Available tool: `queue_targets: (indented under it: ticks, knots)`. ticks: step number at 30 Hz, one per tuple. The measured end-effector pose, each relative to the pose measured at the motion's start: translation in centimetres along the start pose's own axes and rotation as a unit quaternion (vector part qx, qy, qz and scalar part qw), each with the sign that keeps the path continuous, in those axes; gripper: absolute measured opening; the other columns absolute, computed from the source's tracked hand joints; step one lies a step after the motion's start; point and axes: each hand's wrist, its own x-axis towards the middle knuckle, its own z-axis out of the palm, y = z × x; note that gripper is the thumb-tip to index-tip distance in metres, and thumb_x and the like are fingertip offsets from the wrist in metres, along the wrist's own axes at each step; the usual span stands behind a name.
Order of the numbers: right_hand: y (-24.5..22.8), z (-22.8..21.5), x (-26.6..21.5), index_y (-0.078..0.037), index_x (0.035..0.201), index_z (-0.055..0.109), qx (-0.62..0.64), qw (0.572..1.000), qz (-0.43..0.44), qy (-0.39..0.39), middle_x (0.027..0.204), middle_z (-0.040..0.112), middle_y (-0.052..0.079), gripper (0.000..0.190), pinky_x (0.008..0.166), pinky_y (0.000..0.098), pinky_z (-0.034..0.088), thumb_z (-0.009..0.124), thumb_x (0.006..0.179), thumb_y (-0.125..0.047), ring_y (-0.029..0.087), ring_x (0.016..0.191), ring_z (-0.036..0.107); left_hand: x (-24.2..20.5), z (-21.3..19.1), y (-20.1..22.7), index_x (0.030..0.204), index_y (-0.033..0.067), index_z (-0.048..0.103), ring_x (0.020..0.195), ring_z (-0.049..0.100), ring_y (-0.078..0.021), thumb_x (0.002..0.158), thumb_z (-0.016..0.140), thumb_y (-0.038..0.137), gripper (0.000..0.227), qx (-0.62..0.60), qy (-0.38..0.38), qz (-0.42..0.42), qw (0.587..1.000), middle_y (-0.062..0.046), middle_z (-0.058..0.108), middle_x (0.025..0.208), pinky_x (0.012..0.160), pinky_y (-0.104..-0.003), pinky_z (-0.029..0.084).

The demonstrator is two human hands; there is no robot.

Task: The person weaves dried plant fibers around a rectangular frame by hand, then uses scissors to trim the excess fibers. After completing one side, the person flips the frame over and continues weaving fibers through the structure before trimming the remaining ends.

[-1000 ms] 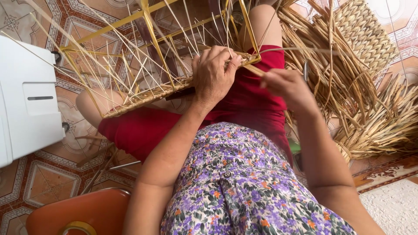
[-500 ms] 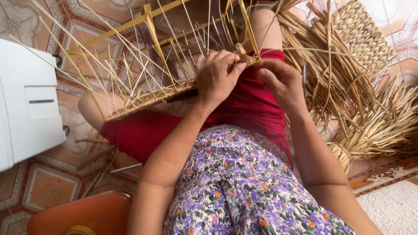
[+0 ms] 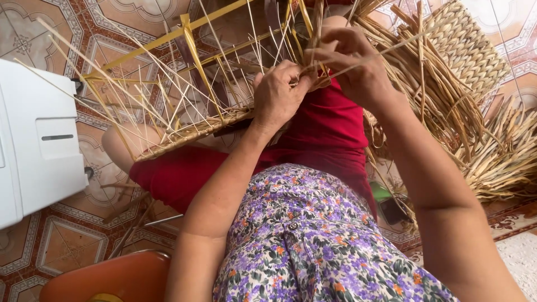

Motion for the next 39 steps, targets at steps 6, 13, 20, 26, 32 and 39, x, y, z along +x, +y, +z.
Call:
queue_targets:
  ticks: [6, 13, 20, 26, 32, 39]
  knots:
    - [2.0, 1.1, 3.1, -0.016, 0.113, 0.080, -0.111, 0.990, -0.091, -0.002, 0.127, 0.057, 0.007, 0.016, 0.082, 0.0257, 0.061, 0.086, 0.098, -0.020, 0.017, 0.098, 0.061, -1.0, -1.8, 0.9, 0.098, 0.0164, 0.077, 0.100, 0.064, -0.0196, 0.086, 0.080, 0.033, 0.021, 0.014, -0.002, 0.071, 0.997, 0.000, 0.073, 0.107, 0.098, -0.059, 0.035]
    - [0.3, -2.0, 3.2, -0.007, 0.111, 0.076, 0.098, 0.980, 0.163, -0.054, 0.102, 0.073, 0.005, 0.006, 0.082, 0.0255, 0.064, 0.075, 0.105, -0.007, 0.013, 0.093, 0.073, -1.7, 0.0, 1.0, 0.095, 0.0211, 0.074, 0.116, 0.064, -0.0179, 0.087, 0.085, 0.039, 0.023, 0.072, 0.061, 0.081, 0.992, 0.004, 0.074, 0.107, 0.116, -0.076, 0.021]
    - [-0.5, -3.4, 1.7, -0.004, 0.110, 0.074, 0.271, 0.895, 0.326, -0.139, 0.097, 0.076, 0.006, 0.013, 0.080, 0.0238, 0.064, 0.073, 0.097, -0.003, 0.012, 0.086, 0.074, -2.0, 1.1, 2.0, 0.094, 0.0153, 0.075, 0.118, 0.061, -0.0227, 0.080, 0.087, 0.046, 0.036, 0.153, 0.109, 0.107, 0.976, 0.001, 0.074, 0.104, 0.115, -0.077, 0.018]
    - [-1.1, -2.6, 1.7, -0.002, 0.105, 0.078, 0.024, 0.983, 0.150, -0.107, 0.092, 0.073, 0.010, 0.007, 0.067, 0.0282, 0.059, 0.079, 0.099, -0.004, 0.019, 0.077, 0.071, -1.6, 1.8, 1.4, 0.099, 0.0129, 0.075, 0.117, 0.062, -0.0239, 0.082, 0.085, 0.047, 0.039, 0.164, 0.115, 0.100, 0.975, 0.000, 0.074, 0.104, 0.117, -0.072, 0.018]
    - [0.2, -2.0, 0.9, -0.004, 0.106, 0.078, 0.009, 0.978, 0.126, -0.167, 0.088, 0.074, 0.008, 0.013, 0.061, 0.0295, 0.058, 0.080, 0.097, -0.013, 0.016, 0.068, 0.069, -1.9, 1.6, 1.1, 0.109, 0.0134, 0.060, 0.103, 0.067, -0.0169, 0.088, 0.086, 0.040, 0.043, 0.125, 0.108, 0.084, 0.983, 0.004, 0.070, 0.093, 0.122, -0.069, 0.021]
    - [-0.2, -2.0, 3.5, -0.009, 0.103, 0.074, -0.059, 0.928, 0.147, -0.337, 0.071, 0.071, 0.008, 0.022, 0.055, 0.0352, 0.055, 0.072, 0.100, -0.030, 0.021, 0.056, 0.066, -2.1, 1.1, -0.4, 0.108, 0.0132, 0.059, 0.101, 0.069, -0.0179, 0.090, 0.082, 0.032, 0.035, 0.079, 0.070, 0.136, 0.985, 0.002, 0.071, 0.094, 0.119, -0.068, 0.028]
